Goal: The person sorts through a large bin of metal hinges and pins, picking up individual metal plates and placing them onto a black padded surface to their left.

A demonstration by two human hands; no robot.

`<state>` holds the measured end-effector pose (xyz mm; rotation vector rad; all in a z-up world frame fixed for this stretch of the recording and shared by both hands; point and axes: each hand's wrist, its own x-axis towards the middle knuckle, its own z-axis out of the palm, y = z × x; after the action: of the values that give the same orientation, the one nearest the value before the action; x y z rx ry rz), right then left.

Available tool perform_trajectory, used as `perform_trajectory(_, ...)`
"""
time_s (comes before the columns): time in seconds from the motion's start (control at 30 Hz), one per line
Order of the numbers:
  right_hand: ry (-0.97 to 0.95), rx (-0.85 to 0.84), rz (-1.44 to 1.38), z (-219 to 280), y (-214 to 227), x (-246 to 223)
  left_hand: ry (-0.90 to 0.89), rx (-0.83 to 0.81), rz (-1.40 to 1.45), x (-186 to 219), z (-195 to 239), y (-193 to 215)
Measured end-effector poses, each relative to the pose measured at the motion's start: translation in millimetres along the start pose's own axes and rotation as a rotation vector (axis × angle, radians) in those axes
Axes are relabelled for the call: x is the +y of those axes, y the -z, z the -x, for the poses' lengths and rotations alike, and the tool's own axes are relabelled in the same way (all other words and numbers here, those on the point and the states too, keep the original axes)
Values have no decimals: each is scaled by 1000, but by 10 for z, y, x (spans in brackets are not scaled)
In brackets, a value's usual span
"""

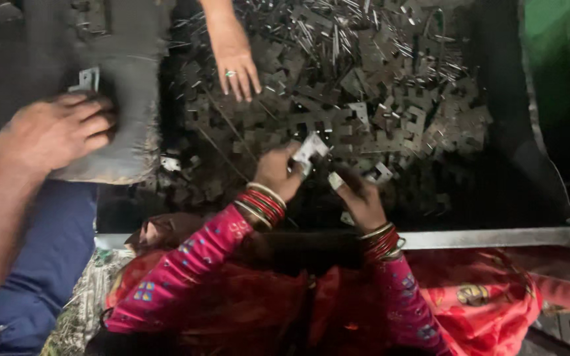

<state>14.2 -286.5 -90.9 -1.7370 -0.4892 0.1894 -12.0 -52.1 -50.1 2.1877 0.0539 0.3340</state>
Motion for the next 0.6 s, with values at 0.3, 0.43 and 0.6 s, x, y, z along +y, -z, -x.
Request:
perform_trajectory(0.3, -341, 12, 1092, -14, 310, 490, 363, 376, -1148, -1119, -647, 1962)
perform_trajectory(0.43, -176, -7, 1084, 91, 353, 762, 399, 605, -1421, -2015, -585, 2491)
perform_trajectory(0.6, -30, 16, 998, 76, 413, 892, 88, 890, -1585, -1444, -663, 2328)
